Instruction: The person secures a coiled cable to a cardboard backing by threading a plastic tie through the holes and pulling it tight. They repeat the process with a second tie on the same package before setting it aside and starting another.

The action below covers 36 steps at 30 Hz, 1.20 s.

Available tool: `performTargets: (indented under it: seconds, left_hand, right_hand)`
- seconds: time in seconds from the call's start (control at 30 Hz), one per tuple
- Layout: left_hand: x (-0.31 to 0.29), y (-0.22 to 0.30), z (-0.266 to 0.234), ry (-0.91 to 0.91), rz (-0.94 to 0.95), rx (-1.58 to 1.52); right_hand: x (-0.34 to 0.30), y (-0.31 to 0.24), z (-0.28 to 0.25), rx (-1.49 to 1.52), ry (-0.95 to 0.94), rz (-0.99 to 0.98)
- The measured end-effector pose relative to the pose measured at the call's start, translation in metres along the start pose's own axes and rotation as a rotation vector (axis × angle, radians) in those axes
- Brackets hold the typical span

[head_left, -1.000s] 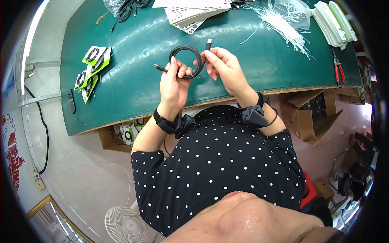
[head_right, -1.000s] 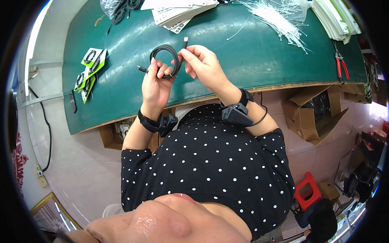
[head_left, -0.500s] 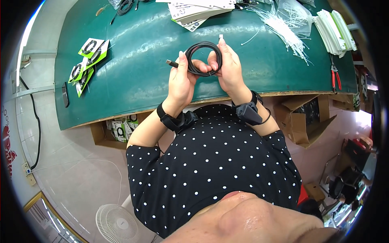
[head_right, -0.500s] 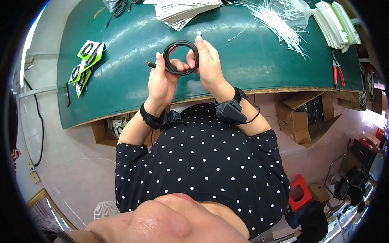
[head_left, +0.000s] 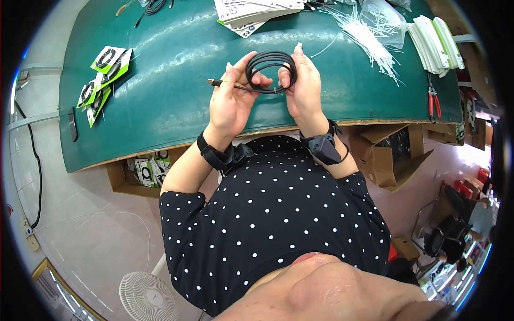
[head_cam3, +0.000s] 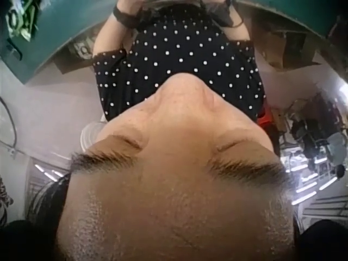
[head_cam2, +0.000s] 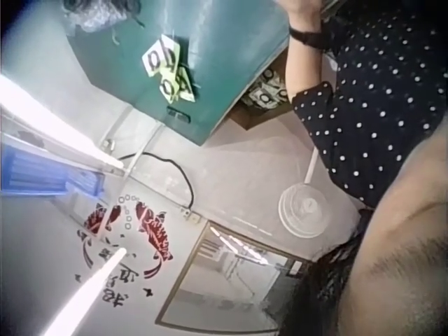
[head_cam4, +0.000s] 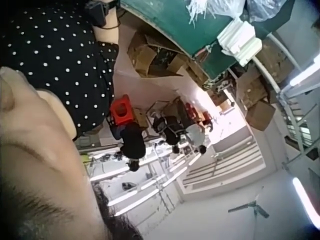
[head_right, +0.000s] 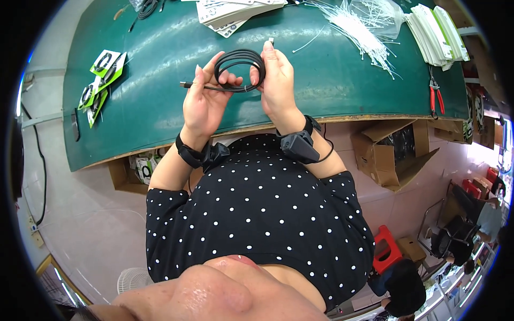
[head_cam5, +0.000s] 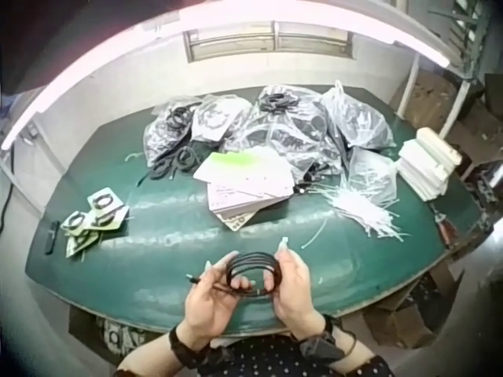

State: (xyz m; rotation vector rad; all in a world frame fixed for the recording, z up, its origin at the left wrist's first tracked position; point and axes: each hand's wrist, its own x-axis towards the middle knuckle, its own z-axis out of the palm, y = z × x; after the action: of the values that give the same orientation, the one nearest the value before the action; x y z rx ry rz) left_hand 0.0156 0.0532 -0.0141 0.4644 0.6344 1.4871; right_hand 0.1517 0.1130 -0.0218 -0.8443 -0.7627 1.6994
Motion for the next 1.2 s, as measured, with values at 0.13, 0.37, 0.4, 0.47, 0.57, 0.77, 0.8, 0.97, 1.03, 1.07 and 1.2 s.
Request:
performTargets:
  seconds: [0.13,0.37,0.4,0.47,0.57,0.77,0.8,0.97,1.03,1.07,1.2]
  left_hand:
    - [-0.001,0.003,0.003,-0.048,-0.058,-0.16]
    - [0.001,0.011,-0.002,-0.071,-0.12,-0.229]
    - [0.001,0.011,-0.004,-0.093,-0.116,-0.142]
    - [-0.001,0.009,-0.008,-0.114,-0.114,-0.057]
    - [-0.007,0.011,-0.002,-0.102,-0.068,0.304]
    - [-0.009,0.021,0.011,-0.099,-0.098,0.486]
    - [-0.008,0.022,0.011,-0.101,-0.12,0.479]
    - [-0.002,0.013,-0.014,-0.268,-0.213,0.364]
    - [-0.002,0.016,-0.021,-0.285,-0.256,0.378]
    - [-0.002,0.019,-0.02,-0.301,-0.299,0.393]
    - [-0.006,0.019,-0.006,-0.17,-0.349,0.43]
  right_hand:
    - [-0.001,-0.007,0.002,0.042,-0.035,0.03]
    - [0.0,-0.018,-0.003,0.079,-0.25,0.16]
    - [0.001,-0.022,-0.004,0.078,-0.25,0.162]
    - [0.006,-0.032,-0.005,-0.002,-0.339,0.203]
    - [0.011,-0.039,-0.011,-0.017,-0.401,0.252]
    - [0.012,-0.029,-0.014,-0.095,-0.355,0.165]
    - [0.011,-0.027,-0.013,-0.095,-0.354,0.165]
    - [-0.001,-0.026,-0.005,-0.366,-0.336,-0.01]
    - [-0.005,-0.031,-0.002,-0.467,-0.317,0.015]
    - [-0.006,-0.03,-0.004,-0.467,-0.317,0.017]
    - [-0.007,-0.025,-0.014,-0.54,-0.35,0.062]
